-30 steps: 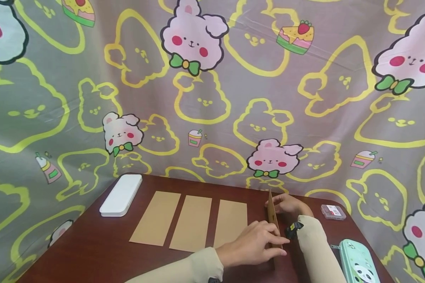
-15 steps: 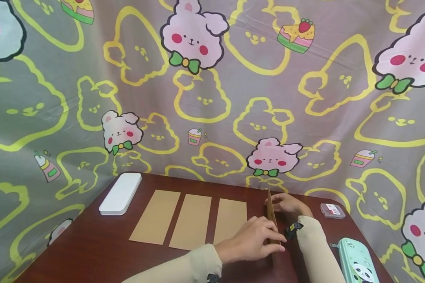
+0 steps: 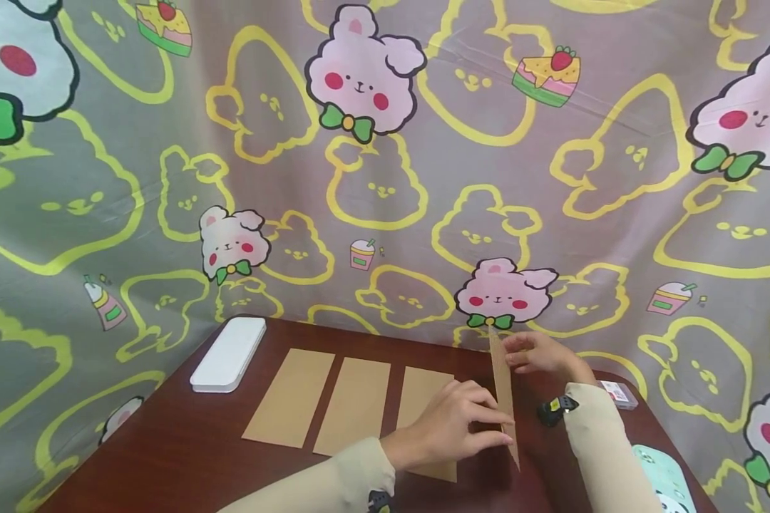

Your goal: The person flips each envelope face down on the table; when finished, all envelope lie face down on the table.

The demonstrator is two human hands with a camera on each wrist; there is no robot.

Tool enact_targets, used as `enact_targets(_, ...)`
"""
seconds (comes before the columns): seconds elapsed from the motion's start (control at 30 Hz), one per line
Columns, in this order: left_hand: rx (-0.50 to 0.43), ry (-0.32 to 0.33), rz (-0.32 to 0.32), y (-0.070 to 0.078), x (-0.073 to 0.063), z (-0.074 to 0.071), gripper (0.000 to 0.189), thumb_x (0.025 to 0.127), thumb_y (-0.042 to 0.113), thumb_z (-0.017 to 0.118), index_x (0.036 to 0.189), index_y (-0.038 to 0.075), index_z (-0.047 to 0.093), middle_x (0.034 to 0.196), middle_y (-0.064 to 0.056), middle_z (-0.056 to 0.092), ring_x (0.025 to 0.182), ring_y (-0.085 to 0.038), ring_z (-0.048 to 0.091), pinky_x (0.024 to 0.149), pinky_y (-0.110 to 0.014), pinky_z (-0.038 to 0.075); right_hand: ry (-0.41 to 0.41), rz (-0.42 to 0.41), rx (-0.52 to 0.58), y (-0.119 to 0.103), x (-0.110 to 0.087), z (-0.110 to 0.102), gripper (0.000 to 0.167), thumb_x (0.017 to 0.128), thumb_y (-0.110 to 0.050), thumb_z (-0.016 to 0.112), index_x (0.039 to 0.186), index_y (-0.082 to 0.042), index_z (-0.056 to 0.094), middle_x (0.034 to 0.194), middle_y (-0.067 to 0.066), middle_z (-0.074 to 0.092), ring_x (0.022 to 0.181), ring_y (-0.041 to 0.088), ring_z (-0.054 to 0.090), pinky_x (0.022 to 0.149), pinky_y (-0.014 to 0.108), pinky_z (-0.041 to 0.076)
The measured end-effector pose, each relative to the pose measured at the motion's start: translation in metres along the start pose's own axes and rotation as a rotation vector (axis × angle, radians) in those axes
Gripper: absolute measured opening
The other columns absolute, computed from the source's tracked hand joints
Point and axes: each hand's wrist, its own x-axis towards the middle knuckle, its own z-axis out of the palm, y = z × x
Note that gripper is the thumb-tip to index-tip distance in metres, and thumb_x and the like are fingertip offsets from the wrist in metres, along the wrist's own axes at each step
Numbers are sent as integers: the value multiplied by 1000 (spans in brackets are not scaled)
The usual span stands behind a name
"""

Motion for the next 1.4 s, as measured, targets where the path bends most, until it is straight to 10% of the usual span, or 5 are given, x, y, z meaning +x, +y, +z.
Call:
enact_targets(0.43,71,-124,-85,-5,-10,6,33,92,56,70,115,34,79,101,22,75,86,2,61,66,-10,27,48,-7,-297,-15,-9,-27,38,94,-13,73,123,11,66,116,24,72,104,33,71,87,50,60)
enact_targets(0.7,111,-265,-175,13,-17,22,46,89,56,74,60,28,53,56,19,56,52,1,36,51,-18,21,-1,-30,-339,2,-4,-11,29,89,-3,74,113,12,68,99,19,71,84,20,66,72,37,59)
enact_targets(0.97,147,-451,-289,23,-18,31,38,86,60,75,60,34,64,56,20,58,56,0,48,54,-23,31,-14,-65,-368,17,8,17,27,79,7,78,103,12,69,81,11,66,70,13,55,61,27,49)
enact_targets(1.4,162,-544,-347,24,-21,38,45,83,53,79,54,27,57,59,15,57,60,-5,49,55,-27,34,64,65,-372,24,5,36,26,80,4,79,104,7,69,85,10,63,77,18,57,72,34,52)
